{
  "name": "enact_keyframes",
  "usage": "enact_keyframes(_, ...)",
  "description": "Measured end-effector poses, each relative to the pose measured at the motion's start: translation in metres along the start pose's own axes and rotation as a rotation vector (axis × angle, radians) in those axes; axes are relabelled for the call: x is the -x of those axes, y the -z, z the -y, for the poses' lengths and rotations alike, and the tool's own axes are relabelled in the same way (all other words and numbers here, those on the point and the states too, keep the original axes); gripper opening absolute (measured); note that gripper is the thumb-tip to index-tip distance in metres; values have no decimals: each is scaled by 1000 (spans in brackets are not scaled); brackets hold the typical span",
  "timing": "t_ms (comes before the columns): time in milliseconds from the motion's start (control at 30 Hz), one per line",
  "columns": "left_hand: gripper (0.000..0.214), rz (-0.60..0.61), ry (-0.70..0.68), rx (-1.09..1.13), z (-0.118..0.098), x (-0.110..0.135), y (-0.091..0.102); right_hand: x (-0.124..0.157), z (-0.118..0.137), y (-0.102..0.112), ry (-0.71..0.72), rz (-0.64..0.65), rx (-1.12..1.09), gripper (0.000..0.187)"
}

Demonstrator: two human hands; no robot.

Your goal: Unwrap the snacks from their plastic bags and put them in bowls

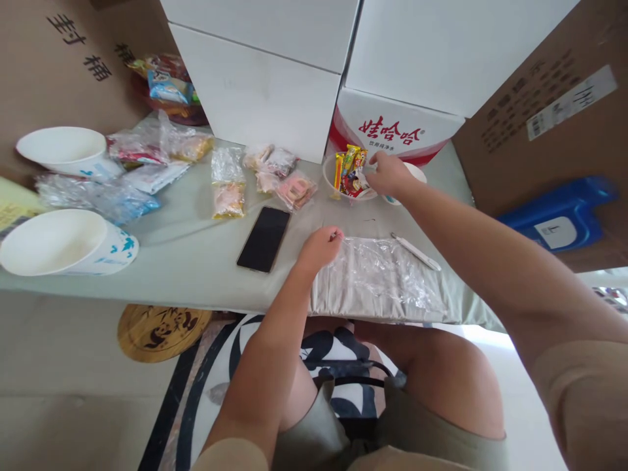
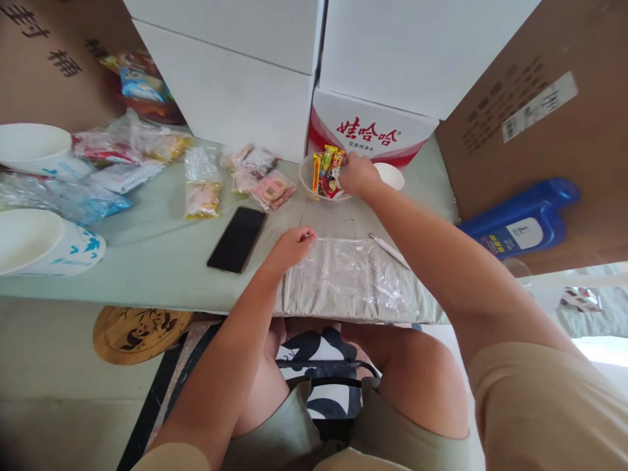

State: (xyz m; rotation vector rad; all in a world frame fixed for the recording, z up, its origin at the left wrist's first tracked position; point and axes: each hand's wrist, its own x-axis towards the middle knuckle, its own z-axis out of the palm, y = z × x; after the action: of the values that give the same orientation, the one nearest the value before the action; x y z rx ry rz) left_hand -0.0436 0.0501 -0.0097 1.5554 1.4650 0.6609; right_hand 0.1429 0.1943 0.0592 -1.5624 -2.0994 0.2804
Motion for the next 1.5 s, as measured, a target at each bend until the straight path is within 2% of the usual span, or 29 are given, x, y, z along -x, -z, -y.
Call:
enact_keyframes(67, 17, 9, 13, 20, 0, 1, 0, 43, 9, 13, 19, 14, 103, 16)
enact_keyframes(133, 16, 20, 16, 57, -1, 3, 1, 100, 15, 24, 122, 151, 39, 19)
enact_keyframes(233, 35, 27, -7, 103, -1, 5, -1, 190, 10, 33, 236, 281, -58, 24)
enact_keyframes(333, 49, 31, -32, 135, -1, 3, -10, 255, -2, 34, 88, 337, -67, 43)
enact_keyframes(400, 46, 15, -47, 144, 0, -2, -19, 277, -7, 32, -49, 349, -71, 49)
enact_keyframes(500, 42, -71, -99, 149, 5, -17, -30, 288, -7, 28, -176, 386, -126, 49)
enact_keyframes(600, 42, -296, -156, 125, 6, -27, -31, 290, -3, 24, -199, 406, -178, 40)
enact_keyframes(667, 39, -504, -247, 80, 1, -21, -27, 291, 0, 20, -163, 394, -174, 29)
enact_keyframes(700, 36, -580, -325, 48, -4, -13, -25, 291, 1, 17, -147, 382, -169, 25)
enact_keyframes(733, 31, -602, -420, 10, -9, -2, -25, 291, 2, 14, -140, 367, -167, 22)
enact_keyframes(767, 23, -534, -506, -34, -15, 10, -26, 290, 4, 12, -143, 352, -176, 21)
enact_keyframes(800, 19, -376, -575, -89, -20, 23, -29, 289, 6, 9, -153, 338, -198, 20)
enact_keyframes(833, 25, -183, -612, -155, -24, 36, -33, 287, 7, 7, -165, 321, -232, 19)
enact_keyframes(867, 41, -10, -608, -219, -27, 46, -38, 285, 9, 6, -172, 306, -277, 19)
enact_keyframes(900, 55, 108, -562, -263, -28, 54, -42, 284, 11, 5, -173, 288, -328, 21)
enact_keyframes(967, 59, 240, -455, -318, -27, 60, -49, 282, 11, 6, -168, 251, -430, 25)
enact_keyframes(1033, 35, 269, -382, -323, -24, 56, -49, 283, 7, 10, -147, 209, -488, 30)
enact_keyframes(1100, 13, 261, -363, -283, -19, 50, -44, 286, -2, 15, -102, 147, -457, 35)
enact_keyframes(1200, 9, 169, -365, -160, -12, 43, -32, 289, -23, 23, -30, 95, -265, 52)
enact_keyframes(1267, 11, 97, -369, -45, -8, 40, -26, 290, -36, 26, -8, 151, -147, 65)
enact_keyframes(1300, 12, 67, -363, 14, -6, 39, -23, 290, -40, 27, -1, 193, -108, 65)
enact_keyframes(1333, 13, 40, -353, 68, -5, 37, -21, 290, -43, 28, 6, 230, -81, 58)
enact_keyframes(1433, 11, -32, -311, 143, -1, 36, -14, 289, -44, 29, 18, 269, -24, 21)
enact_keyframes(1500, 11, -62, -308, 143, 1, 38, -8, 287, -40, 30, 4, 237, 22, 16)
